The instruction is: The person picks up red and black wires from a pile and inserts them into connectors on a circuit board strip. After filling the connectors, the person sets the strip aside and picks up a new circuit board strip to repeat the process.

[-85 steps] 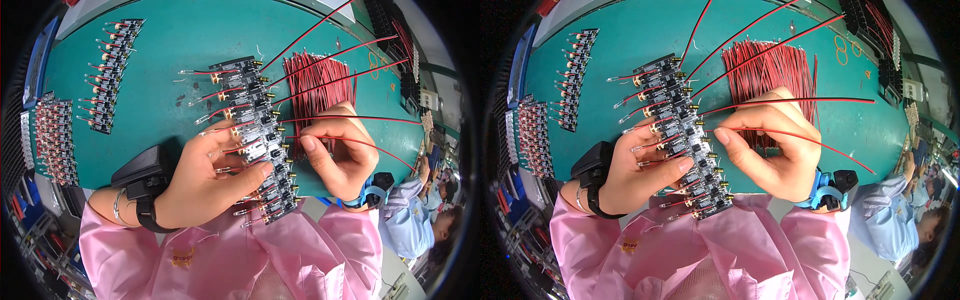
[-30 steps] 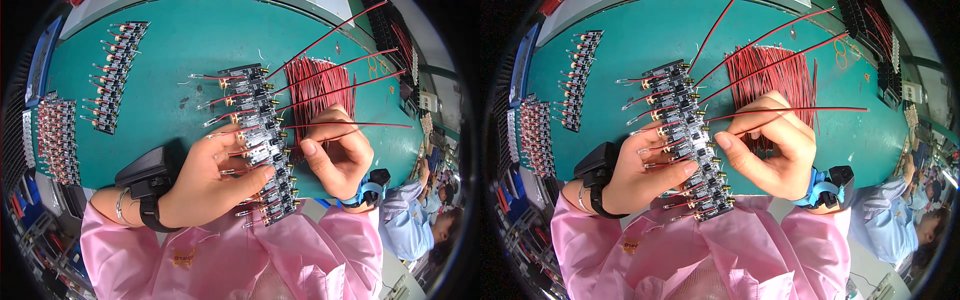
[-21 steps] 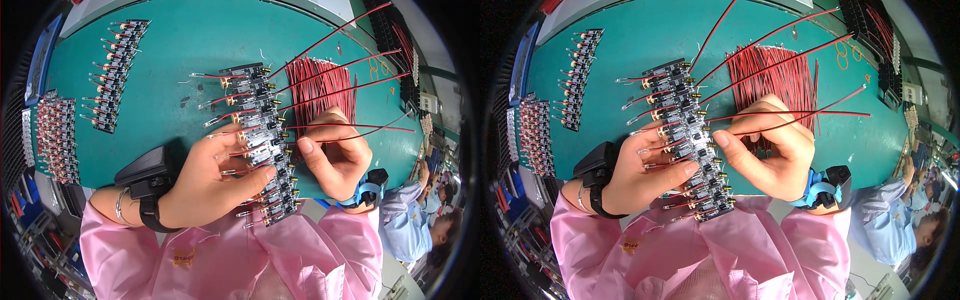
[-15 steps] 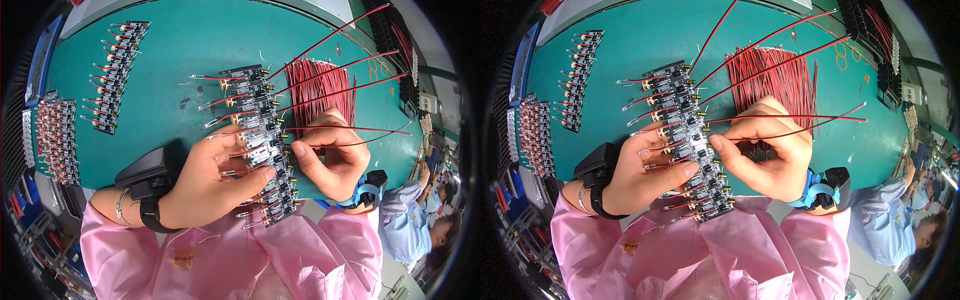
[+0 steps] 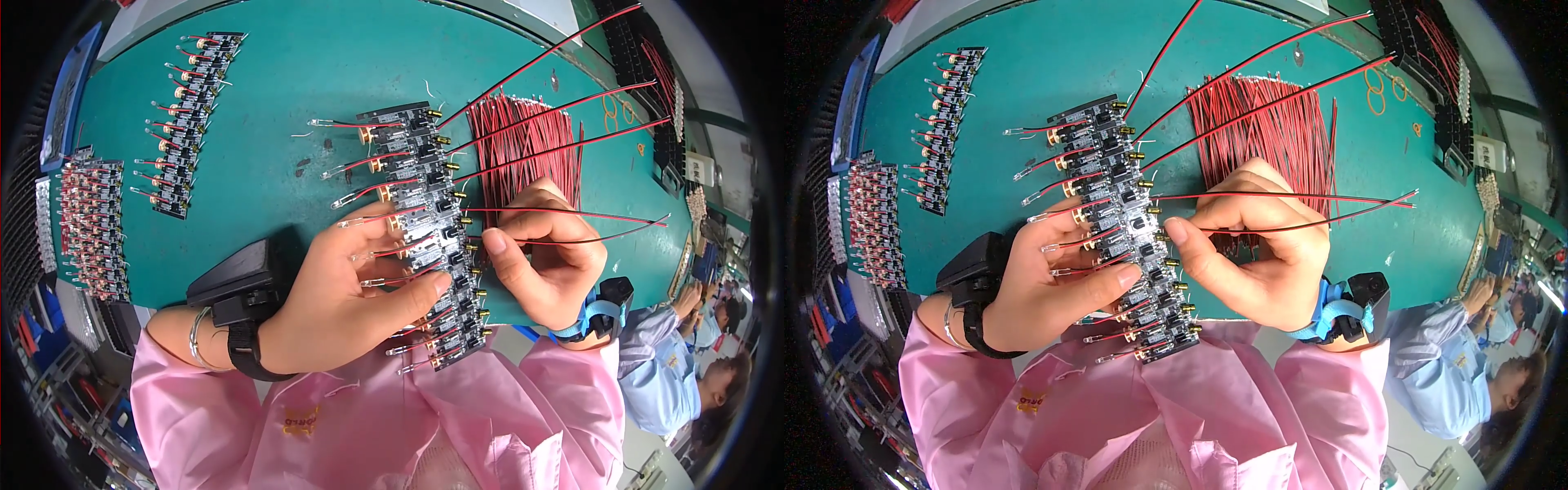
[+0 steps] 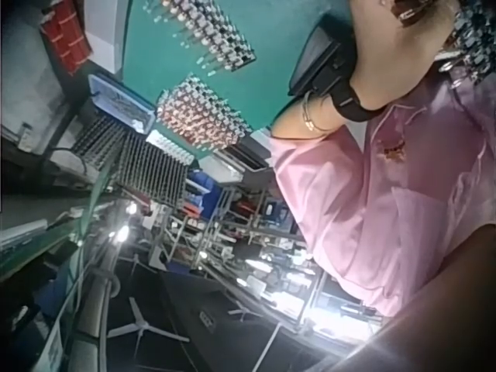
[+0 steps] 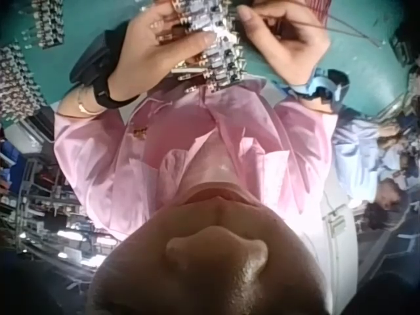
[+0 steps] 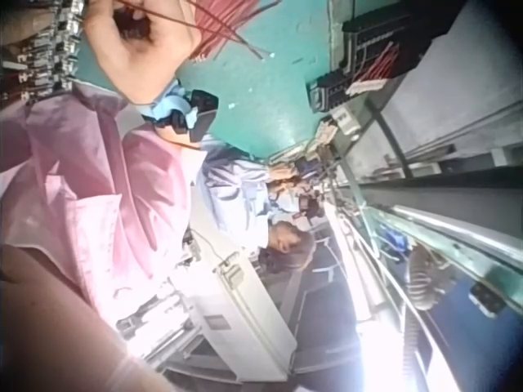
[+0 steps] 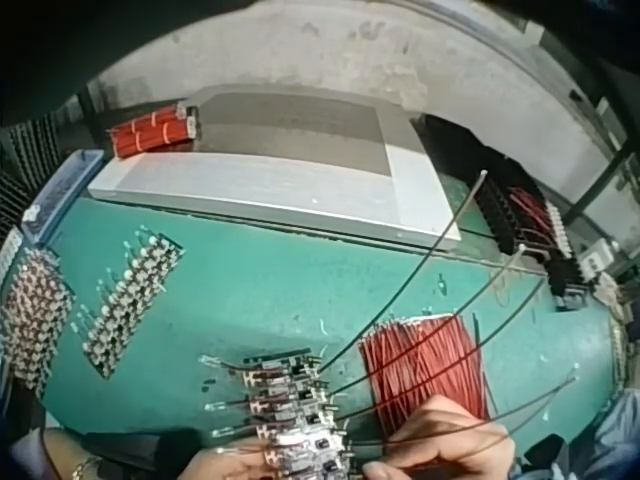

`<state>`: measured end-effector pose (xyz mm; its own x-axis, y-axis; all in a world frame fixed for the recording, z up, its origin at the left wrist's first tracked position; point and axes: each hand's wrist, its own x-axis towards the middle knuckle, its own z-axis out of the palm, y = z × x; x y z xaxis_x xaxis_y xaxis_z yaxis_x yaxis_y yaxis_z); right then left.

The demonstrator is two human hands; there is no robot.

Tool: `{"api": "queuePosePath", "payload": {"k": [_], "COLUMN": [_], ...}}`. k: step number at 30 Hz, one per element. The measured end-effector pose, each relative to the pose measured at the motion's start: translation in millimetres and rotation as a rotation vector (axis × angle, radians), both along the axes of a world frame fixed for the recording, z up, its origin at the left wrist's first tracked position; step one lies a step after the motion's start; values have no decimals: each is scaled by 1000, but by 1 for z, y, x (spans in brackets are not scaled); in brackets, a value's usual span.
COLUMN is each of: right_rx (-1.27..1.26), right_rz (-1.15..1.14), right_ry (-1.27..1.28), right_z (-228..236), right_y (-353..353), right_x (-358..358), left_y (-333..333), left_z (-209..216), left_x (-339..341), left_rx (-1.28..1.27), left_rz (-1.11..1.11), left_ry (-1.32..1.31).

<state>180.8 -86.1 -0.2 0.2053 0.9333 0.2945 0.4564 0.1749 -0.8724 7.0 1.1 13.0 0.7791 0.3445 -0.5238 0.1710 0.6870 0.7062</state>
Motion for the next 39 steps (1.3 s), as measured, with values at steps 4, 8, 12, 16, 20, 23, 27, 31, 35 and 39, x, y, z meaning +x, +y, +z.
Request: {"api": "queuePosePath", "payload": {"k": [4,8,12,16,20,23,27,31,35,39], "right_rx": [7,9,70,67,78,26,77,59,55,-20], "right_rz": [16,15,-28,-32,-12,-42,-13,-21,-57,-107], "right_ry": [-30,-39,-55,-97,-93,-48,-90,-85,-91,-71], "right_z": [1,1,-2,0,1,1,-2,0,0,3], "right_y": [1,1,1,1,2,1,4,3,2,1], "right_x": [2,1,-2,-4,-6,-7,-5,-5,-8,-12], "left_y": [-1,0,1,-1,-1,-1,-3,-3,0,-3], "left_z": [0,1,1,-1,-2,-2,-3,-3,0,-5], "left_x": [1,1,-1,-2,-3,-2,-2,-2,-3,-3], "left_rx": [23,14,15,1,46,49,86,90,72,89], "left_rz": [1,12,-11,22,25,1,8,0,-35,-18], "left_ry": [3,7,22,-5,-11,-19,-30,-18,-11,-34]}}
